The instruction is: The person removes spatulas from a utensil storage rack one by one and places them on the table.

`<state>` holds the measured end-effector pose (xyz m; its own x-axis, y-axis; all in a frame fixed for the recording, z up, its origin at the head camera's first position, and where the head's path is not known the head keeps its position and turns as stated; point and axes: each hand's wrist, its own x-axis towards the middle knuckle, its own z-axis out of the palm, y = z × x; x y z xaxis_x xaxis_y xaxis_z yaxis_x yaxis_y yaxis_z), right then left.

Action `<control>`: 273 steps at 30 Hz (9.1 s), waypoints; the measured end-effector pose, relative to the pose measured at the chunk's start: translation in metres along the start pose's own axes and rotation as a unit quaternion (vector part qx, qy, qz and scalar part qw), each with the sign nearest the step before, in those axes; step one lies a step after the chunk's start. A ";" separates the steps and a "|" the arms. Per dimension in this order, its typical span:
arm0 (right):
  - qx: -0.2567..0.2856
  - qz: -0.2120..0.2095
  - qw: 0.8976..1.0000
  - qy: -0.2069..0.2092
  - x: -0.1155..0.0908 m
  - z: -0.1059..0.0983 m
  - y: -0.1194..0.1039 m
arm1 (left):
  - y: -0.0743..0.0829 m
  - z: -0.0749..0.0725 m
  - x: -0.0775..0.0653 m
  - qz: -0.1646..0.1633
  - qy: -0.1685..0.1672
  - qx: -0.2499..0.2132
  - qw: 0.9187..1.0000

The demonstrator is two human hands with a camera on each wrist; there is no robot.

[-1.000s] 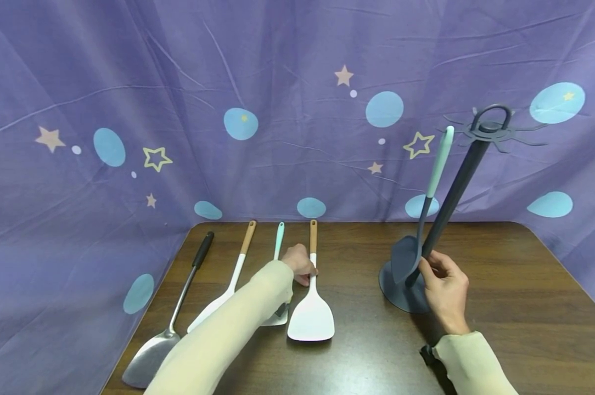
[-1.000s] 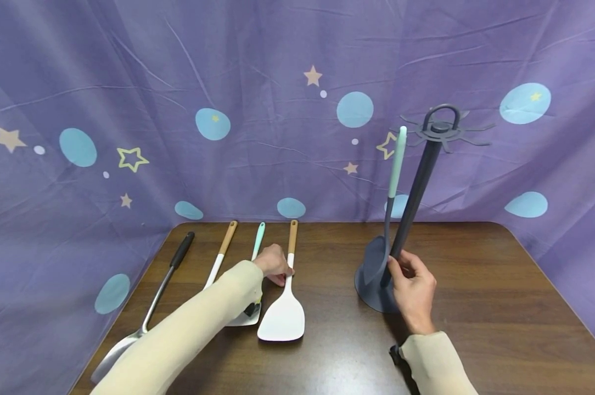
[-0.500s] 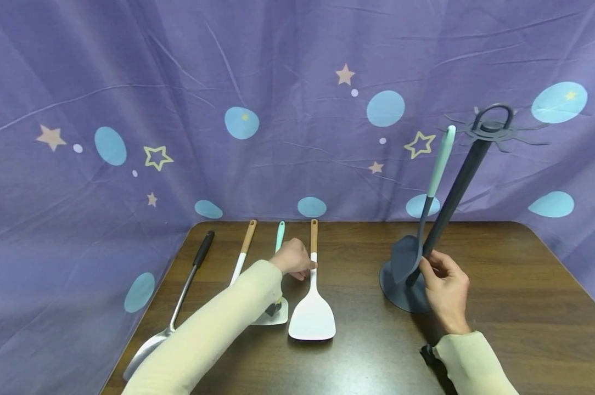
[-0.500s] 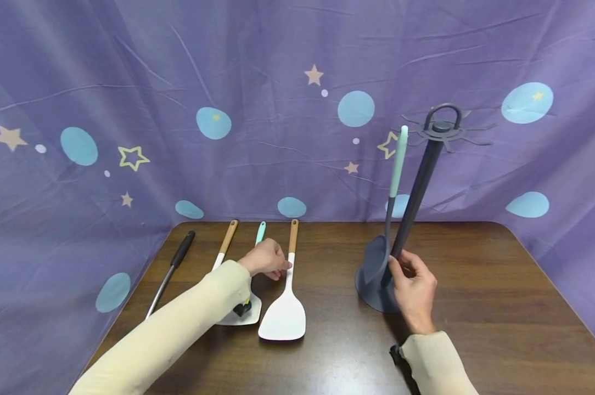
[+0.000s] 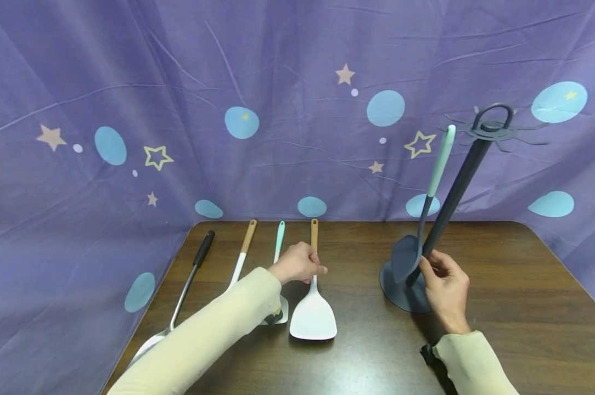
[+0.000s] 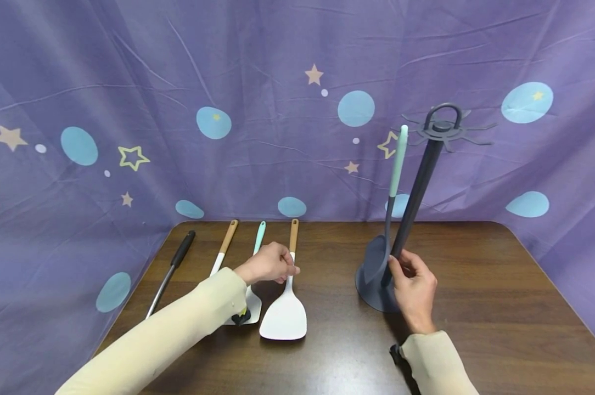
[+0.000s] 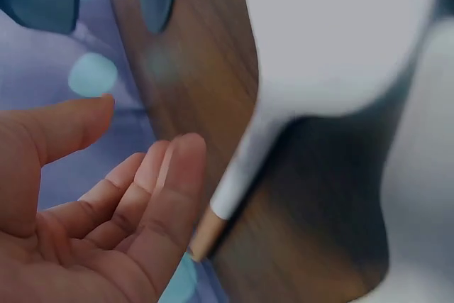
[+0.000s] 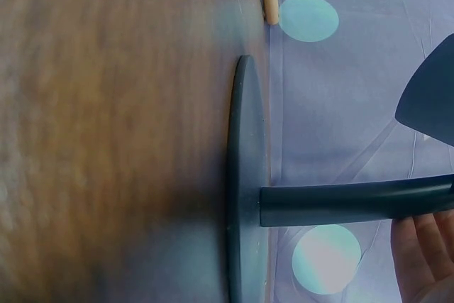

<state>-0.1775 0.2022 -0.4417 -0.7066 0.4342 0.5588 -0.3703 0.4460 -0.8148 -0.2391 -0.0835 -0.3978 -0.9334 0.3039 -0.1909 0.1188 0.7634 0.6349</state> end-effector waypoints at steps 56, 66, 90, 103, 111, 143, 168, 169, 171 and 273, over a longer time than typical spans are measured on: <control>-0.007 -0.005 1.000 0.006 0.000 0.000 -0.002 | 0.155 0.035 0.004 0.248 0.096 -0.227 0.937; -0.005 -0.013 1.000 0.004 -0.001 0.000 0.000 | 0.159 0.044 0.003 0.283 0.097 -0.291 0.909; 0.025 -0.014 0.999 -0.031 -0.002 -0.008 0.002 | 0.171 0.055 -0.004 0.304 0.089 -0.301 0.899; 0.028 -0.022 0.999 -0.033 -0.003 -0.009 0.001 | 0.171 0.055 -0.016 0.295 0.083 -0.286 0.908; 0.017 -0.020 0.999 -0.029 -0.004 -0.009 -0.003 | 0.170 0.054 -0.024 0.307 0.085 -0.275 0.907; 0.024 -0.004 0.999 -0.022 -0.004 -0.008 -0.004 | 0.168 0.048 -0.036 0.331 0.083 -0.291 0.894; 0.002 0.009 1.000 -0.010 0.000 0.000 -0.002 | 0.132 0.038 -0.044 0.286 0.083 -0.244 0.923; 0.003 0.009 1.000 -0.010 0.000 0.000 -0.002 | 0.128 0.041 -0.040 0.284 0.086 -0.237 0.925; 0.005 0.008 1.000 -0.010 0.000 0.000 -0.002 | 0.119 0.045 -0.032 0.281 0.091 -0.226 0.928; 0.010 0.003 1.000 -0.007 -0.002 0.001 0.001 | 0.044 0.074 0.058 -0.092 0.089 -0.075 0.989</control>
<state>-0.1769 0.2008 -0.4440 -0.7165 0.4265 0.5520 -0.3778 0.4279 -0.8211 -0.2633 0.0099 -0.4363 -0.9809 0.0517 -0.1876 -0.0986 0.6991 0.7082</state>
